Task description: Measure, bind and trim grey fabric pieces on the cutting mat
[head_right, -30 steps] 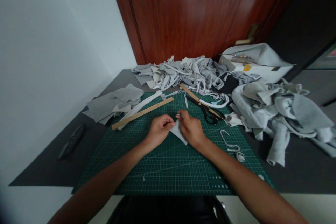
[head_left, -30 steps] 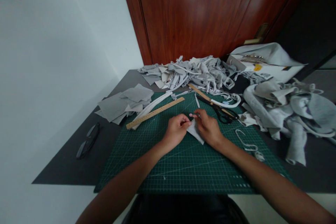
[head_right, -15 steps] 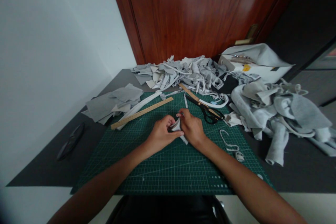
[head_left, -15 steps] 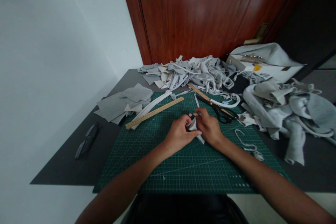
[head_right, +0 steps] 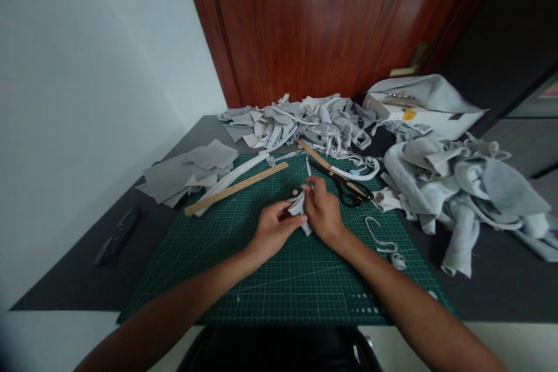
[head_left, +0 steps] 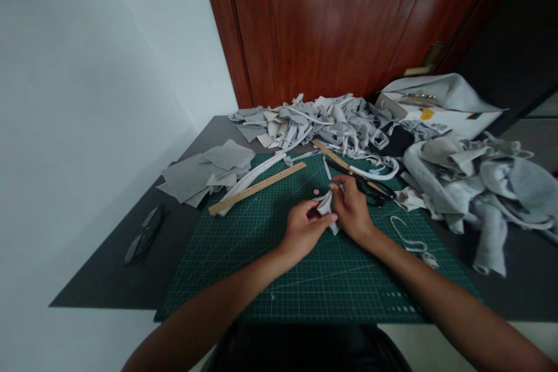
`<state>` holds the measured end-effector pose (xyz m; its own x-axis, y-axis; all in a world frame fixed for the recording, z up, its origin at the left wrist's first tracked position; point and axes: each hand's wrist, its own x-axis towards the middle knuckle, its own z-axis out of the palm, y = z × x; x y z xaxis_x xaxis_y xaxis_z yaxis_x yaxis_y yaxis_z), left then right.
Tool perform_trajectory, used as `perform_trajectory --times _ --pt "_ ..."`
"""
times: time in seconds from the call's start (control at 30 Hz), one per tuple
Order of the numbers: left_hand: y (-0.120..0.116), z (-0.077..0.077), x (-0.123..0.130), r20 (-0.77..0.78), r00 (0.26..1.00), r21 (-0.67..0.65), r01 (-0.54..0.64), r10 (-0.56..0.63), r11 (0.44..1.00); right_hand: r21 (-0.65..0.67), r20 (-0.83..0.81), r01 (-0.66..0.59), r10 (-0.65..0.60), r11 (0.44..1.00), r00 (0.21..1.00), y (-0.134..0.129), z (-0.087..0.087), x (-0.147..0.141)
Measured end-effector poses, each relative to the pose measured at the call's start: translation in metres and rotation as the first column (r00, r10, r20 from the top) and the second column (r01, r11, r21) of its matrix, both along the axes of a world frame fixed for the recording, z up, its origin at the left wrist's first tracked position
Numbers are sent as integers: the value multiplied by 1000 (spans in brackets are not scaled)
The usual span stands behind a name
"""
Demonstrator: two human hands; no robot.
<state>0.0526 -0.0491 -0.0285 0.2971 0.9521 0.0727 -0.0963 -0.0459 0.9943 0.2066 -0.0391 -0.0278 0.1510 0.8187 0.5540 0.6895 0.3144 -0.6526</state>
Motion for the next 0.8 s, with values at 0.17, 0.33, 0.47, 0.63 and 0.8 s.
perform_trajectory --times 0.17,0.33,0.47,0.63,0.8 --pt "1 1 -1 79 995 56 -68 64 996 30 -53 -27 28 999 998 -4 -2 -6" --pt "5 4 -4 65 983 121 -179 172 976 67 -61 -12 16 998 998 -7 0 -9" --pt "8 6 -6 80 983 134 -178 168 975 80 -82 -17 23 997 996 -9 2 -11" --pt "9 3 -7 78 982 121 -181 172 976 59 -159 -13 23 998 987 -9 4 -14" --pt "10 5 -11 -1 985 297 -164 172 941 50 -229 -80 89 996 969 -7 4 -16"
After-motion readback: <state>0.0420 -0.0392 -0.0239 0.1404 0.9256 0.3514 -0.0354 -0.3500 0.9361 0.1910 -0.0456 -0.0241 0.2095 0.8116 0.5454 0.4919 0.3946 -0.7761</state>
